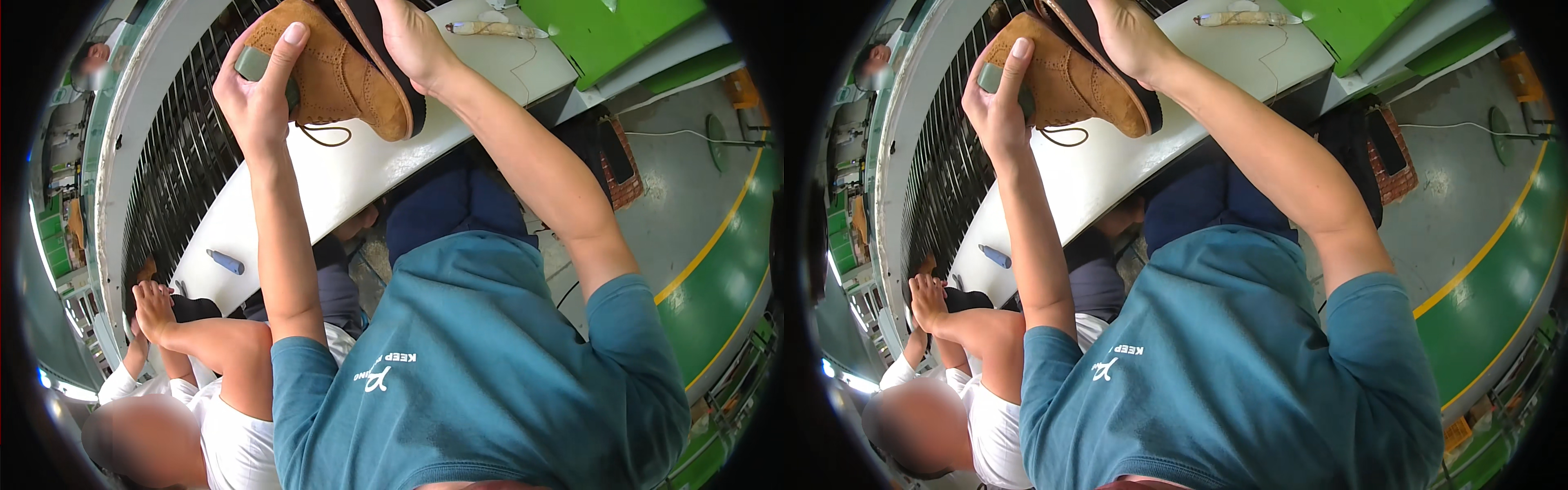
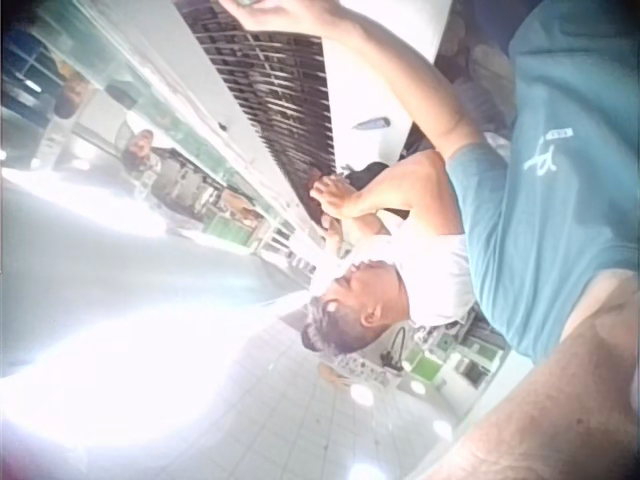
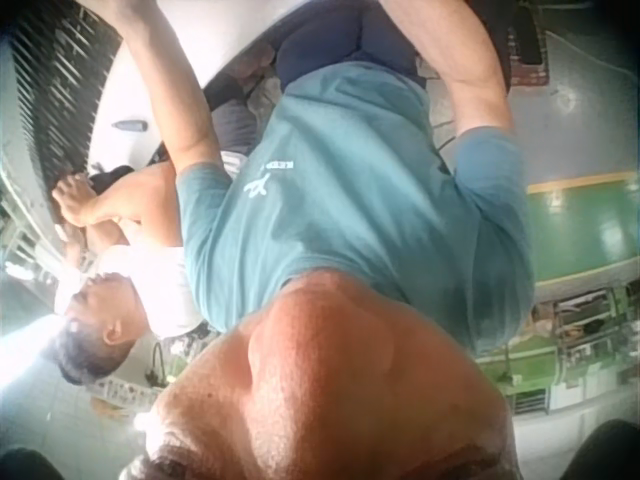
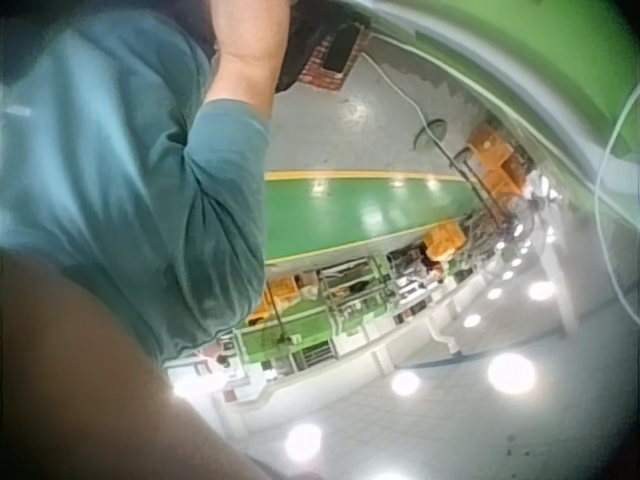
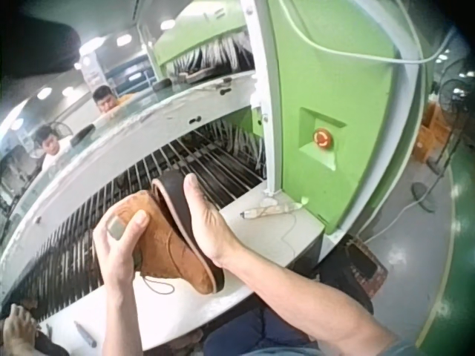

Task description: The person assembles a pair of tan suede shoes by hand in a factory setting. They pick up the shoe uppers and soles, align them, and press the components together to form the finished footwear. The person handles the shoes one at a time, inspecting the seams and ensuring the parts are properly joined before placing them on the conveyor belt.

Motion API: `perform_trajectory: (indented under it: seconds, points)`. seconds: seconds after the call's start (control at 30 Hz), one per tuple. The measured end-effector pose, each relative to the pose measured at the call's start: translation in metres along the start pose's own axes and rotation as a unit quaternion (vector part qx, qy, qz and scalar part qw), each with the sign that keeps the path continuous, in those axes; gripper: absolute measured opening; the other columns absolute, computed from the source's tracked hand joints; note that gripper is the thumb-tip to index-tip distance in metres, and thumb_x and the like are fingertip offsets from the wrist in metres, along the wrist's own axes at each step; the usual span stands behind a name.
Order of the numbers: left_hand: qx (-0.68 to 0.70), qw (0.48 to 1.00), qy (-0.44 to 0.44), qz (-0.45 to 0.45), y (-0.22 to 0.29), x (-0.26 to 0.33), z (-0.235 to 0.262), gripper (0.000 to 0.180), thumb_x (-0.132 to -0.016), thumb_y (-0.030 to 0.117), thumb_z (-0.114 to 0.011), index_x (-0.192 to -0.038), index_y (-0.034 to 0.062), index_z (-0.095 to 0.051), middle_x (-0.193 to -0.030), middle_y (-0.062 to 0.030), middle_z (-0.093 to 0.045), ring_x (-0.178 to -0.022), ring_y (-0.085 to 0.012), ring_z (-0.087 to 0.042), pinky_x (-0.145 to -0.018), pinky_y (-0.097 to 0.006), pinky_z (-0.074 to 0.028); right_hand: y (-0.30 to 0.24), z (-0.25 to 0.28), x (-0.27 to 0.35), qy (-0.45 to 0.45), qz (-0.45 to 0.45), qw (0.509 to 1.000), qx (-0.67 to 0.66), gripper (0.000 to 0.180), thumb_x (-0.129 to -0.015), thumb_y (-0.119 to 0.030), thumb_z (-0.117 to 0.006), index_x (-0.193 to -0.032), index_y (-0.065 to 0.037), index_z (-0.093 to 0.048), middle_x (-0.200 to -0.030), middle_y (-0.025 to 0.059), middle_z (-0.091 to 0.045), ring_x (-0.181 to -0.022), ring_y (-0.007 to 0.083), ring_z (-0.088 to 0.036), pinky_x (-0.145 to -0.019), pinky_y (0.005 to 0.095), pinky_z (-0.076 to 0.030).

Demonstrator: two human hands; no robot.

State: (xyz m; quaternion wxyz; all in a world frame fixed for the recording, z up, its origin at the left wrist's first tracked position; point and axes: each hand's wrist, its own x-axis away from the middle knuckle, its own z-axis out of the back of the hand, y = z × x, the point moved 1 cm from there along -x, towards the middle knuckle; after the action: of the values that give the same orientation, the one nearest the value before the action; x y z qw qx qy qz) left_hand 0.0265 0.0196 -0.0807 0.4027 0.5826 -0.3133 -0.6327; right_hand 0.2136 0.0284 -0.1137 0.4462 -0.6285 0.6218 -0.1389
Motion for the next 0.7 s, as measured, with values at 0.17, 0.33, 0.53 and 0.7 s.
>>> perform_trajectory:
  seconds: [0.17,0.33,0.53,0.7]
  points:
    - [0.031,0.999,-0.018,-0.007,-0.001,0.003,0.003,0.050,-0.096,0.017,-0.088,-0.134,-0.0105,-0.072,-0.118,-0.0152,-0.079,-0.105,-0.0191,-0.077,-0.100,-0.033,-0.060,-0.002,-0.001,0.003,0.007,0.014,0.997,0.073,0.081,-0.119,-0.063,-0.022,-0.159,0.001,-0.054,-0.153,0.0139,-0.063,-0.140,0.0208,-0.061,-0.121,0.0335,-0.046]
    - [0.021,0.999,-0.026,-0.014,-0.002,0.007,0.007,0.051,-0.096,0.018,-0.088,-0.135,-0.0107,-0.071,-0.119,-0.0152,-0.079,-0.105,-0.0190,-0.077,-0.099,-0.032,-0.060,-0.011,-0.008,0.009,0.008,-0.010,0.994,0.107,0.082,-0.119,-0.064,-0.021,-0.157,0.001,-0.055,-0.150,0.0154,-0.065,-0.136,0.0201,-0.062,-0.119,0.0342,-0.048]
    - [-0.003,0.999,-0.032,0.000,0.025,0.017,0.005,0.051,-0.088,0.017,-0.095,-0.130,-0.0054,-0.077,-0.112,-0.0117,-0.082,-0.101,-0.0163,-0.077,-0.096,-0.032,-0.061,-0.016,-0.016,0.017,-0.016,-0.097,0.990,-0.100,0.070,-0.120,-0.055,-0.031,-0.154,0.001,-0.056,-0.144,0.0162,-0.069,-0.127,0.0231,-0.069,-0.112,0.0379,-0.055]
    - [-0.043,0.995,-0.092,0.016,0.057,0.037,0.008,0.057,-0.085,0.020,-0.099,-0.130,-0.0055,-0.076,-0.112,-0.0124,-0.083,-0.100,-0.0169,-0.079,-0.091,-0.033,-0.063,-0.034,-0.016,0.012,0.019,-0.138,0.975,-0.173,0.066,-0.116,-0.056,-0.041,-0.132,0.001,-0.070,-0.113,0.0095,-0.078,-0.104,0.0172,-0.074,-0.099,0.0327,-0.059]
